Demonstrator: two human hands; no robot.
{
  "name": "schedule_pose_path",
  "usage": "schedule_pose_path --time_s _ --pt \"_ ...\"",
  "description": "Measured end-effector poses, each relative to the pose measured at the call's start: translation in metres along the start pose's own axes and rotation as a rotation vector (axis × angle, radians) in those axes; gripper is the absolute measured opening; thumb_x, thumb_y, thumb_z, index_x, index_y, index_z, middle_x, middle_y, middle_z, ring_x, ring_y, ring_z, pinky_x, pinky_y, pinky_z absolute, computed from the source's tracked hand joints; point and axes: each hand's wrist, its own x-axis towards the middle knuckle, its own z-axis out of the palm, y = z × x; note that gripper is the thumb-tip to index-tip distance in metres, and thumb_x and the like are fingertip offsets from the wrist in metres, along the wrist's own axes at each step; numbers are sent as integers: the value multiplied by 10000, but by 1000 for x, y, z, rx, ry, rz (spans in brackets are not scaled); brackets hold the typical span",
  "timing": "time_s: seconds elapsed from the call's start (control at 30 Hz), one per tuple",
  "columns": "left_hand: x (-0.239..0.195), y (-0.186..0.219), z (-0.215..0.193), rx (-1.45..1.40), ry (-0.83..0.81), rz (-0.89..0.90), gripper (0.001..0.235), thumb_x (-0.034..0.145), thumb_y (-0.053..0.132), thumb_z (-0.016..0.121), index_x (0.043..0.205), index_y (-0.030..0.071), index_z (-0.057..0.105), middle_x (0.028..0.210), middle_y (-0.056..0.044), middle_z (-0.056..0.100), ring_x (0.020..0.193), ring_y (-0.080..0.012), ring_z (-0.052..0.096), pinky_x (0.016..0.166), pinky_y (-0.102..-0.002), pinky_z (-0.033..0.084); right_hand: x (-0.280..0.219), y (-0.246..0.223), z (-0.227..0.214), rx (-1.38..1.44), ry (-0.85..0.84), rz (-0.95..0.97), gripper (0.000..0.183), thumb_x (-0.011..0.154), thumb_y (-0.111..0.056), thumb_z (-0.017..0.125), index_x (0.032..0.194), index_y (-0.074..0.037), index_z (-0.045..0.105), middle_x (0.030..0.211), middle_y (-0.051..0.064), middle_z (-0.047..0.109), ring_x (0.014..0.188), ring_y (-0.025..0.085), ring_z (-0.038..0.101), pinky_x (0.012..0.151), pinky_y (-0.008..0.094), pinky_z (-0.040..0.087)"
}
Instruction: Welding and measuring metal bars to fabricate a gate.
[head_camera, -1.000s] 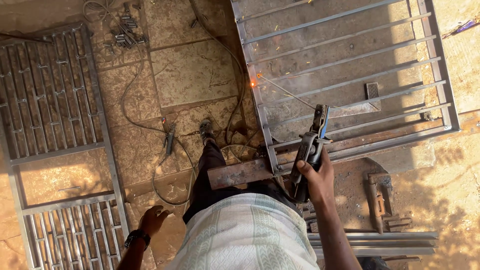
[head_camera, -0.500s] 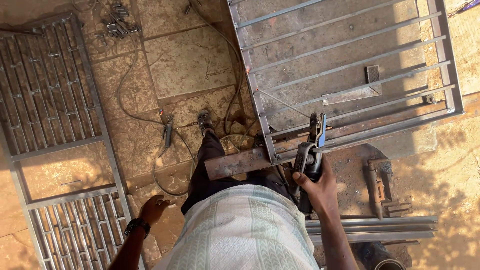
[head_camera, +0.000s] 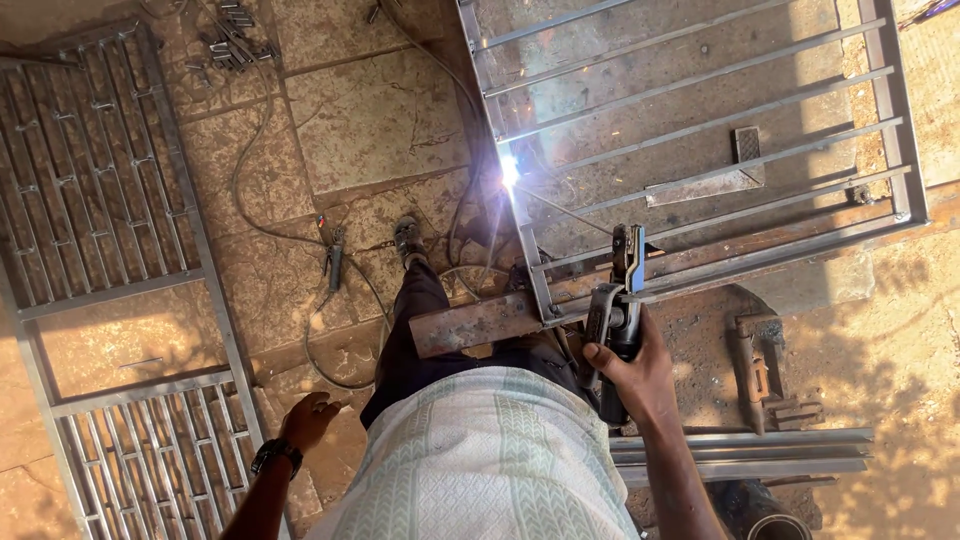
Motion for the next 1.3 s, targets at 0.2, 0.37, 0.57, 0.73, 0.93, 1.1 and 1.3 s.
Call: schedule_pose_path --time_s 0.2,0.37,0.57,0.73,0.93,1.1,1.3 --pt "-3 4 -4 75 -4 4 643 936 435 662 1436 44 557 1397 -177 655 1287 -304 643 1083 -409 507 6 18 -1 16 6 32 1156 558 -766 737 1370 30 534 991 213 704 923 369 730 830 539 610" --pt "-9 9 -6 99 -14 -23 648 939 458 645 1445 62 563 1400 -166 662 1280 -302 656 1078 -410 522 3 0 -2 94 11 64 1159 549 -762 734 1362 37 524 955 228 672 871 382 725 781 548 644" --pt "-8 3 -11 86 -22 -29 667 933 466 653 1457 67 548 1410 -168 654 1289 -299 648 1078 -408 515 4 2 1 92 14 30 1130 565 -741 742 1348 45 529 940 201 671 877 358 720 798 499 633" --pt "-5 0 -19 97 -6 12 654 923 456 662 1439 65 569 1391 -166 670 1274 -302 657 1072 -405 516 -4 21 11 152 88 -78 1133 635 -784 724 1350 78 549 965 180 641 922 326 680 804 467 601" --pt "10 0 -39 154 -5 42 644 907 450 689 1410 60 594 1359 -169 702 1256 -301 684 1063 -396 530 -49 -1 -5 184 136 0 1233 545 -820 717 1374 65 495 951 175 687 851 318 734 811 470 629" --pt "24 19 -55 178 -24 86 627 911 425 697 1407 56 591 1376 -184 668 1268 -306 658 1059 -408 525 -74 34 -7 115 135 143 1239 494 -812 720 1354 56 514 879 190 697 781 338 752 797 510 644" --pt "22 72 -70 239 -48 92 634 909 458 678 1419 92 589 1391 -167 661 1262 -305 656 1072 -424 504 -80 44 1 32 115 170 1218 490 -796 728 1353 40 530 893 174 700 810 330 743 805 539 636"
